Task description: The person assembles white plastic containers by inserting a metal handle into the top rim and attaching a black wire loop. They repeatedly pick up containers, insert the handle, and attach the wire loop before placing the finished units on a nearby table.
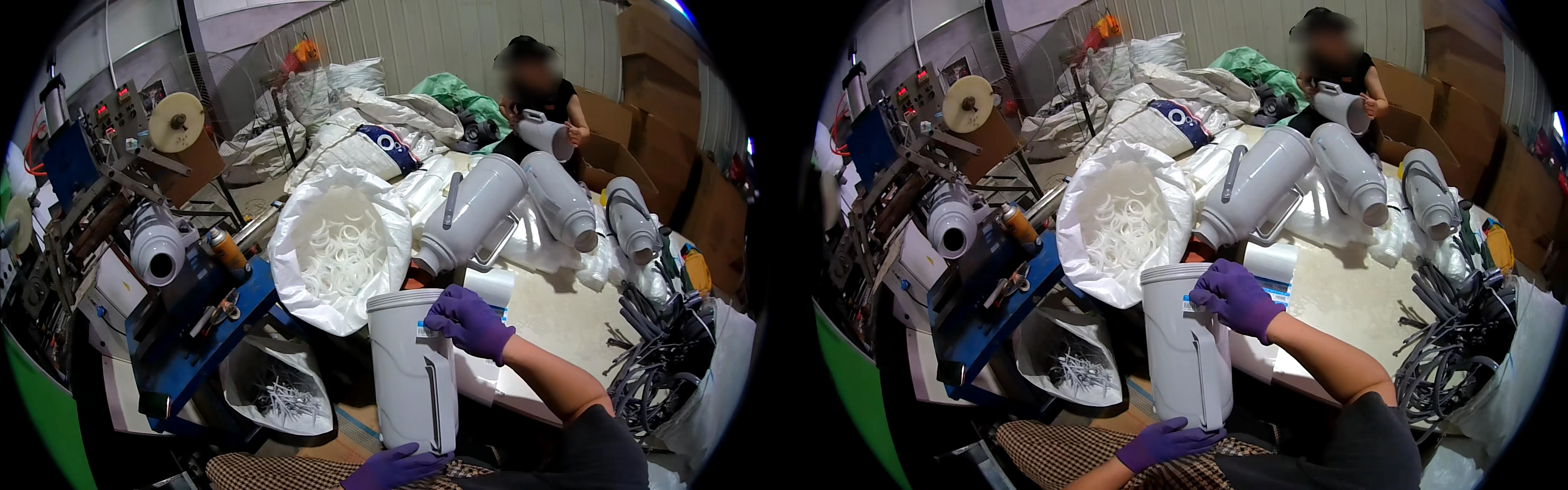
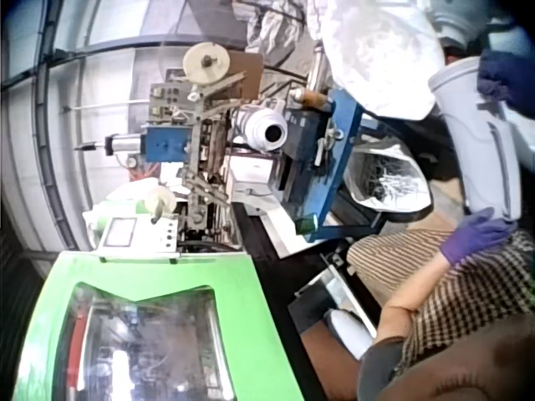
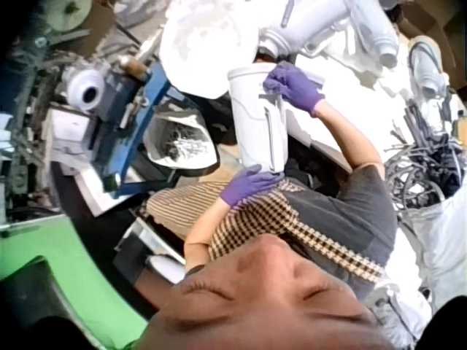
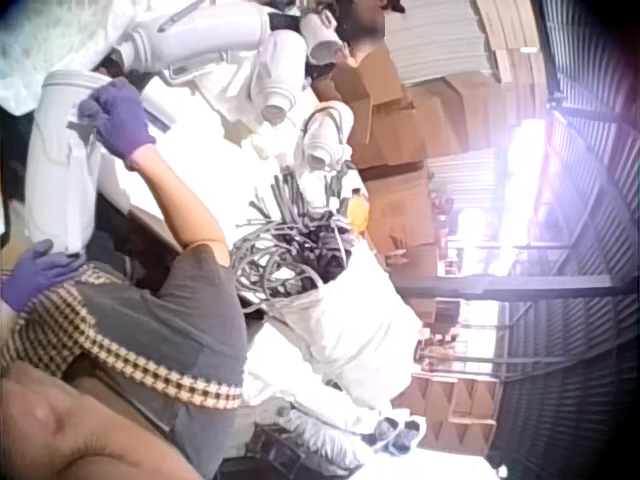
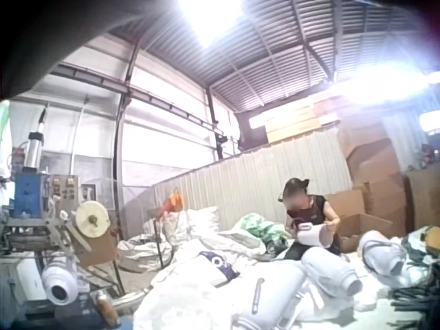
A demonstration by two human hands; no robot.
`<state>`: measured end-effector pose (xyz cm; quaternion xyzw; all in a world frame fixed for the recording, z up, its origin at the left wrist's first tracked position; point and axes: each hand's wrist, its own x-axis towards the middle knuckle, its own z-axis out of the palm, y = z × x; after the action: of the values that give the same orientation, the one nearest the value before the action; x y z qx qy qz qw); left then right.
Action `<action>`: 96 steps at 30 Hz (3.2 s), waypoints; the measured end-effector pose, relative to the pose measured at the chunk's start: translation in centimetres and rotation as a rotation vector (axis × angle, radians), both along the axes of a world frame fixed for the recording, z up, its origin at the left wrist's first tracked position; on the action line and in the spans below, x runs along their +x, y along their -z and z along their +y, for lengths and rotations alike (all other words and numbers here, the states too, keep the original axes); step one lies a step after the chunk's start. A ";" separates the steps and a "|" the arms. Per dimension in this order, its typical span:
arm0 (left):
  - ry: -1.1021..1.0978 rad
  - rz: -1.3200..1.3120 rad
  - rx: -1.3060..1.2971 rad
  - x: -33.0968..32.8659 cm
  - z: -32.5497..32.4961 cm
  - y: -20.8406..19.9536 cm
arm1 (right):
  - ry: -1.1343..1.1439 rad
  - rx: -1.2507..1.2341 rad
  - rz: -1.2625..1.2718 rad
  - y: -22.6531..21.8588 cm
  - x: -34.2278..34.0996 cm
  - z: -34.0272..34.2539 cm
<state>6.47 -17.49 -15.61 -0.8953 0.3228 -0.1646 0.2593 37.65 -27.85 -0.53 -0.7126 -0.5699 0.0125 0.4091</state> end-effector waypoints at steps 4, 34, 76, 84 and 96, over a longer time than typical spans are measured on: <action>-0.013 -0.067 -0.024 0.0 0.3 1.2 | 0.087 -0.052 0.084 0.7 -0.2 1.0; -0.188 -0.218 -0.701 -2.8 1.7 -0.7 | 0.004 -0.175 0.520 1.4 3.9 2.6; -1.346 -0.386 0.174 2.4 39.3 -28.0 | -1.139 0.305 0.217 1.2 -14.2 14.5; -0.598 -0.061 -0.921 3.2 29.8 -26.0 | -0.983 0.200 0.604 1.8 -12.7 12.9; -0.502 0.486 -1.556 -1.2 11.2 -21.2 | 0.260 0.092 -0.618 14.3 2.1 21.2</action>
<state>5.26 -6.30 5.57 -0.8739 -0.0435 -0.0807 -0.4774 39.78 -6.69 -14.86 -0.7300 -0.5714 -0.2821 0.2468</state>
